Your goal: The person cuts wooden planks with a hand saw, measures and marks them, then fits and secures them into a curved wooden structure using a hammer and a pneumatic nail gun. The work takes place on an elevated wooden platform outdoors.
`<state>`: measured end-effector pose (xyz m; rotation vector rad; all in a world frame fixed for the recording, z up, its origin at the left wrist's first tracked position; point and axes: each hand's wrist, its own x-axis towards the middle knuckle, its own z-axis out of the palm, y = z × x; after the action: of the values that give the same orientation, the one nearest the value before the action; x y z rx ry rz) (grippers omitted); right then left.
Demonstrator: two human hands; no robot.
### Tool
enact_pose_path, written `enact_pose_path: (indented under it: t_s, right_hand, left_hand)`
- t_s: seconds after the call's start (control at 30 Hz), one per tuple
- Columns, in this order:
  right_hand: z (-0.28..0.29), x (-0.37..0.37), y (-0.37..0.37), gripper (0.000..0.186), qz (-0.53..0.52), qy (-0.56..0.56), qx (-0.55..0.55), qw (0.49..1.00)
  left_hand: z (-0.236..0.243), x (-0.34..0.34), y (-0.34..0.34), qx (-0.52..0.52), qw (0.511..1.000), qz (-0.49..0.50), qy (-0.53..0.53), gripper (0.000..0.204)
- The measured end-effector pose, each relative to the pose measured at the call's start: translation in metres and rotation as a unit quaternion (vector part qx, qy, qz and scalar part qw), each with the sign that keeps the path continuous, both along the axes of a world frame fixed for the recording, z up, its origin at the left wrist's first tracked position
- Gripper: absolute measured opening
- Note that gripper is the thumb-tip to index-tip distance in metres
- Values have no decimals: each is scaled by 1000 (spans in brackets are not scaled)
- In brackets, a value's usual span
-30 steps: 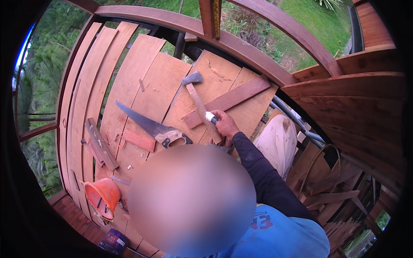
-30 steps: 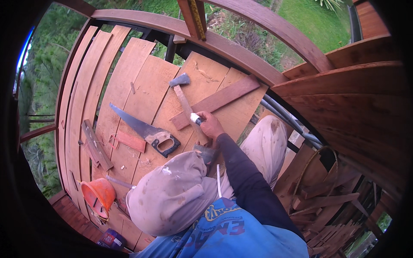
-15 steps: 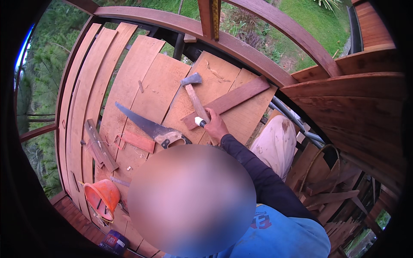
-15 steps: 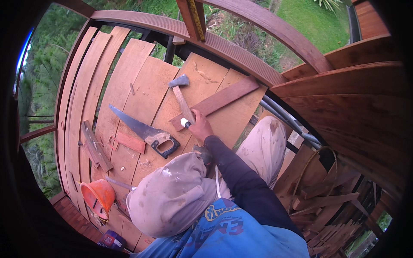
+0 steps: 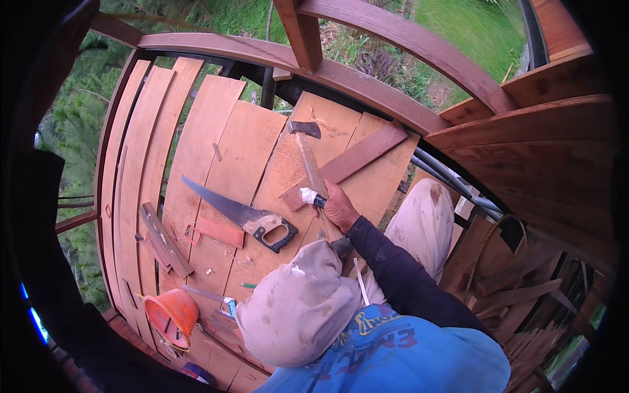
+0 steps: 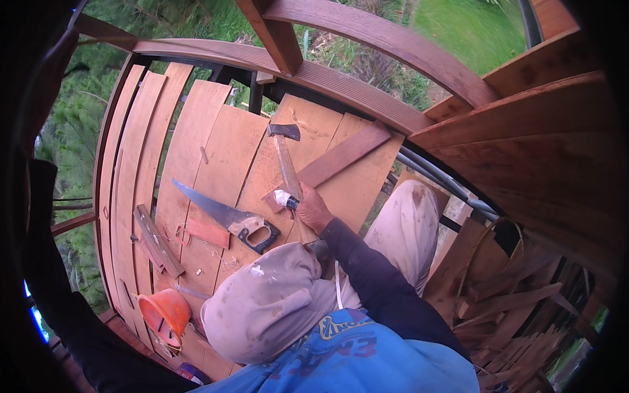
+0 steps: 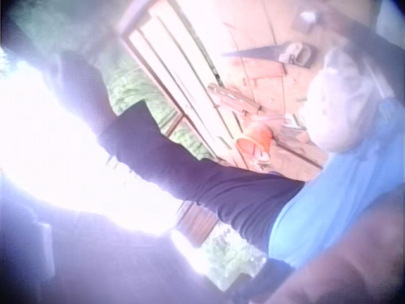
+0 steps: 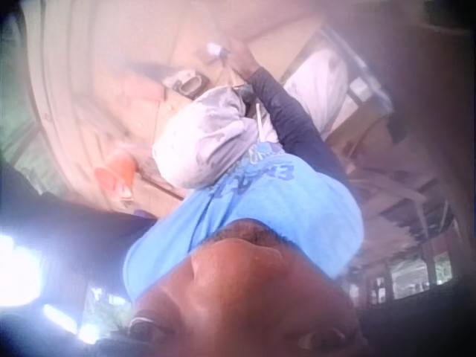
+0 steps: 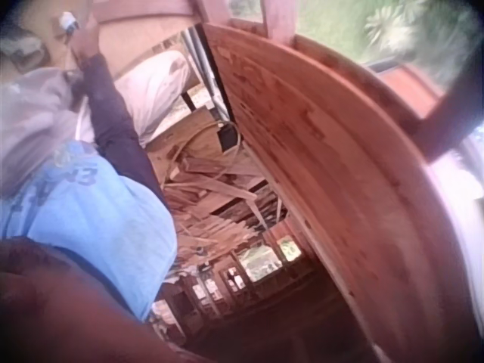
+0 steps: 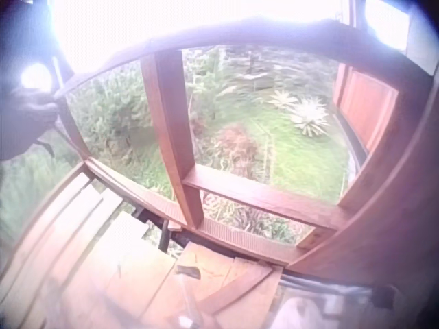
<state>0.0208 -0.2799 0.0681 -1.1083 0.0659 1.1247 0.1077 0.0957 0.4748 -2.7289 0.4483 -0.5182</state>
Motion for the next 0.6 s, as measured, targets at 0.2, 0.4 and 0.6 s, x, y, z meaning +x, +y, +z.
enact_pose_path:
  t_s: [0.2, 0.4, 0.6]
  right_hand:
    - [22, 29, 0, 17, -184, 62, 93, 977]
    - [45, 85, 41, 29, -230, 124, 335, 905]
    - [36, 125, 69, 27, -315, 249, 426, 811]
  left_hand:
    - [-79, -114, 65, 112, 948, 283, 90, 17]
    - [-178, -250, 86, -256, 855, 434, 124, 17]
    - [-267, -320, 37, -428, 762, 462, 152, 18]
